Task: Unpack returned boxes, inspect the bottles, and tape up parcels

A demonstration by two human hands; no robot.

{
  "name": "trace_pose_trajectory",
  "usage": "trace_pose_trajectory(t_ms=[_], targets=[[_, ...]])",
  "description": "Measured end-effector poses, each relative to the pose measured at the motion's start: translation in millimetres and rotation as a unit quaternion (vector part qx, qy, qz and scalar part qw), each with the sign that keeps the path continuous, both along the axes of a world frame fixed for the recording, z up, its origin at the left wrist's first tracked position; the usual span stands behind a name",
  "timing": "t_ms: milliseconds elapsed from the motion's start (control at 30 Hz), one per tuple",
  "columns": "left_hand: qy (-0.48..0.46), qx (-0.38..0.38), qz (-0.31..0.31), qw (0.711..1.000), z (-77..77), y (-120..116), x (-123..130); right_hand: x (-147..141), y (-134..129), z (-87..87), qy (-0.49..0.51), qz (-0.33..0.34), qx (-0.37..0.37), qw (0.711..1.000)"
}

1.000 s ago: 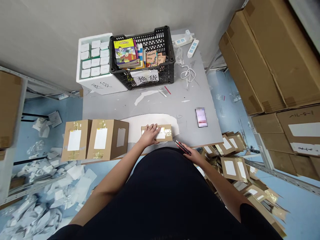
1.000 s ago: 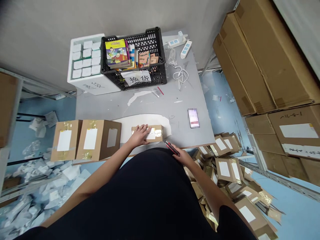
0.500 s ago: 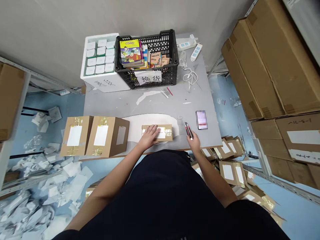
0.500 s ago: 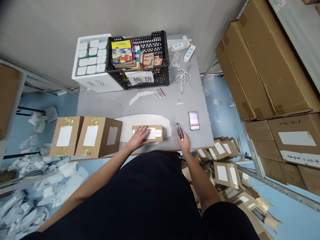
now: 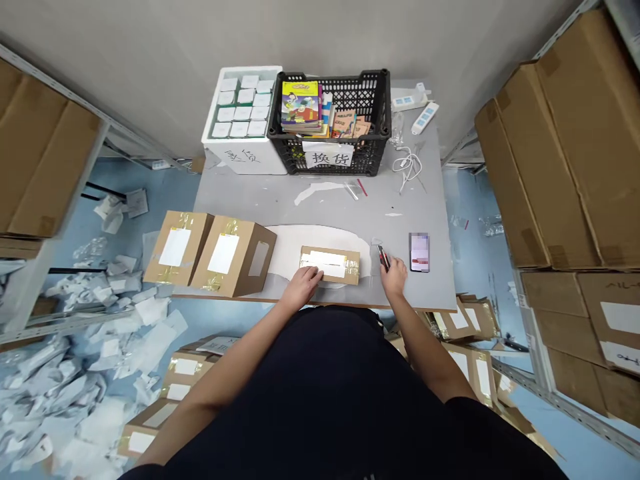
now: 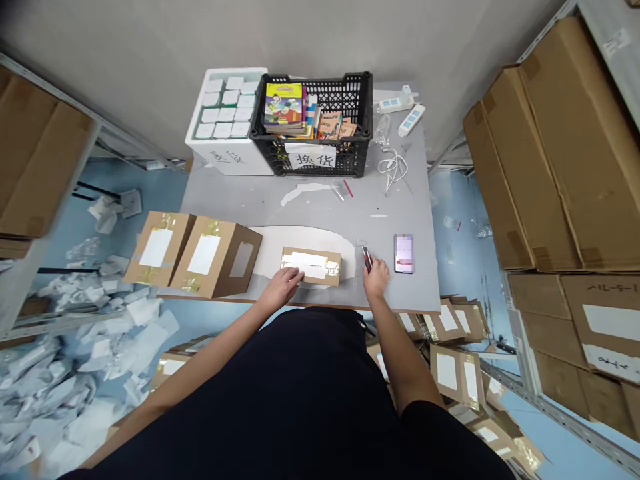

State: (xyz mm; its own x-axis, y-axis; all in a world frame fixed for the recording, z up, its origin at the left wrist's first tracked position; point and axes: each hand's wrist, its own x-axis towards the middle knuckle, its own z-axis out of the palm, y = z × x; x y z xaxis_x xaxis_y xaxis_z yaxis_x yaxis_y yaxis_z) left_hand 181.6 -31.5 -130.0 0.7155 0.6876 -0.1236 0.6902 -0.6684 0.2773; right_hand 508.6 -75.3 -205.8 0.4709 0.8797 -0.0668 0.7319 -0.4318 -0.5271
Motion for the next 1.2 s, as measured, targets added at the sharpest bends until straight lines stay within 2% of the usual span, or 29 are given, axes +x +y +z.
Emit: trace_pose_trajectory(t_ms=[100,200,300,500,833,967,1067,1200], targets=[[0.003,-0.001,0.0,1.0,-0.8,2,1,-26,21,30.5,0.022,0.18,0.049,0.982],[0.001,0.001,-0.008,1.0,-2.2,4,4,-60,46,60.4,0.011,0.378,0.038,0.925],[0.003,0.005,-0.015,1.0,-2.0,7,7,-87,64,77.3,-0.056,0.462,-0.002,0.885],[0.042,0.007,-0.012,0.999,-1.7,9,12,-102,82,79.6,-0.139,0.482,-0.071,0.863],[0.043,-0.013,-0.036,0.998,-9.4,17,10,-117,82,81.5,-0.207,0.51,-0.112,0.827],[0.057,-0.021,-0.045,0.997,-11.6,20,10,-138,79,88.0,-0.252,0.474,-0.14,0.832],[0.064,-0.039,-0.038,0.996,-13.2,22,10,-146,82,94.0,-0.227,0.452,-0.176,0.844],[0.064,-0.052,-0.023,0.996,-11.5,27,10,-133,101,100.9,-0.154,0.474,-0.211,0.841]])
